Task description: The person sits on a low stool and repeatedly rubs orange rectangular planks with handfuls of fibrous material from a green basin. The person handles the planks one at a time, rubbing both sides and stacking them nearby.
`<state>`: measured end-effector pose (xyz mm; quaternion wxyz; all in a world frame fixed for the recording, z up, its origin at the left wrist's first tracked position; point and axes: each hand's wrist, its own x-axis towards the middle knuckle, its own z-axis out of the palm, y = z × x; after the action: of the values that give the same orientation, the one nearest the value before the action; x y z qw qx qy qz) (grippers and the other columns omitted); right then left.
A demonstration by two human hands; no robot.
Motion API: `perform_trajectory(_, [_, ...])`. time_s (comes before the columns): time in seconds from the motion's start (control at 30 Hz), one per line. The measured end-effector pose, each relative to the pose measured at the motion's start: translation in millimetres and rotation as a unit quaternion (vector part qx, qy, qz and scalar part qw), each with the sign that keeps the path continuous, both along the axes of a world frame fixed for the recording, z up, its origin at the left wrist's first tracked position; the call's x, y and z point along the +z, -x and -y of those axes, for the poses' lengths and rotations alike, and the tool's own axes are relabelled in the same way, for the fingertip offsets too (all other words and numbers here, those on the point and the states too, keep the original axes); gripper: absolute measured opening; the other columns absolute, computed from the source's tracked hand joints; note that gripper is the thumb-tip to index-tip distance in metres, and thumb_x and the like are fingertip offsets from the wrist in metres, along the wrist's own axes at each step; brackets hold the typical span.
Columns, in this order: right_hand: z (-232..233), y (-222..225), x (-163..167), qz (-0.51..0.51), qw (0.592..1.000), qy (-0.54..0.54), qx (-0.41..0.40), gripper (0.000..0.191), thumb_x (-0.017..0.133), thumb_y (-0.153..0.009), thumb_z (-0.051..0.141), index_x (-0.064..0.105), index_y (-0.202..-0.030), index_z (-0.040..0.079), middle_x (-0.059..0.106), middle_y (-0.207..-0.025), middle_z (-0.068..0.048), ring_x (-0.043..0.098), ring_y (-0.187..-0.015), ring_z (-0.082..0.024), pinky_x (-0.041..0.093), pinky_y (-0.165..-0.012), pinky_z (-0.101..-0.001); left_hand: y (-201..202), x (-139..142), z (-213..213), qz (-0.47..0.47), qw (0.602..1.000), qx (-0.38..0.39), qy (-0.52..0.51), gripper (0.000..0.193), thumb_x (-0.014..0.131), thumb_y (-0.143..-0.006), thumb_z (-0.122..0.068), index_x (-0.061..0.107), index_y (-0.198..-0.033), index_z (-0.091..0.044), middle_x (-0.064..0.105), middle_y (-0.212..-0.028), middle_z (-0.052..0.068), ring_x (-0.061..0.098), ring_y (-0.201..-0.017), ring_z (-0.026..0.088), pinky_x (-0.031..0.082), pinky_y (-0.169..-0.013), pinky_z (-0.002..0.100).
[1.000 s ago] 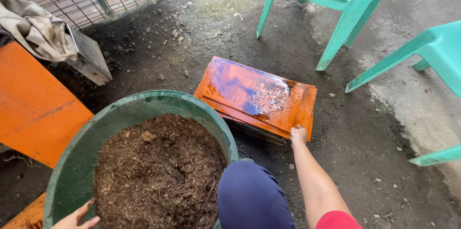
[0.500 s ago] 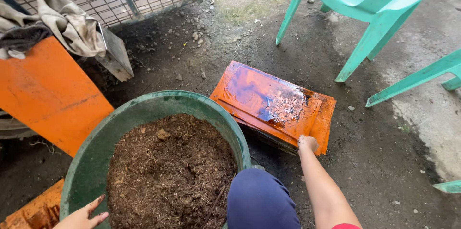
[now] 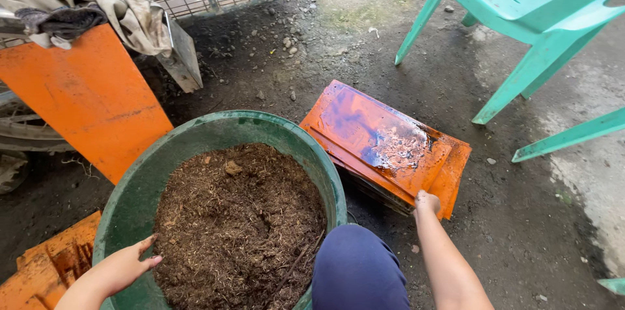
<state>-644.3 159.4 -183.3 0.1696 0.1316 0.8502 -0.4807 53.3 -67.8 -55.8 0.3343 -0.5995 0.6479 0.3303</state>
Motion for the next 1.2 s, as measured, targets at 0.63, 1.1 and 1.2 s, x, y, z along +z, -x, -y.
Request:
perform_trajectory(0.63, [18.6, -73.7, -31.3, 0.318, 0.888, 0.328, -0.047, 0.032, 0.066, -0.095, 0.039, 0.061, -0.121, 0.02, 0.067, -0.111, -0.01, 0.064, -0.104, -0.032, 0.047, -0.093, -0.0497, 3.2, -6.5, 3.4, -0.008, 1.0, -0.01, -0.01, 0.082, 0.058, -0.097, -0.057, 0.025, -0.165, -0.024, 0.047, -0.162, 0.006, 0.05, -0.148, 0.026, 0.045, -0.121, 0.04])
perform_trajectory(1.1, [-12.2, -77.1, -25.4, 0.265, 0.885, 0.378, 0.057, 0.022, 0.073, -0.097, 0.031, 0.056, -0.105, 0.02, 0.066, -0.091, 0.004, 0.064, -0.087, -0.013, 0.049, -0.083, -0.0371, 5.9, 18.8, -18.6, 0.001, 1.0, -0.009, 0.014, 0.082, 0.057, -0.097, -0.057, 0.023, -0.165, -0.026, 0.047, -0.162, 0.003, 0.049, -0.148, 0.025, 0.043, -0.121, 0.04])
perform_trajectory(1.2, [-46.8, -90.1, -30.6, 0.298, 0.822, 0.475, 0.103, 0.02, 0.074, -0.098, 0.023, 0.059, -0.108, 0.014, 0.068, -0.096, 0.0, 0.065, -0.095, -0.016, 0.052, -0.088, -0.0377, 19.2, 27.2, -19.2, 0.017, 1.0, -0.02, 0.007, 0.081, 0.054, -0.099, -0.056, 0.019, -0.166, -0.027, 0.044, -0.163, 0.001, 0.047, -0.149, 0.024, 0.041, -0.122, 0.041])
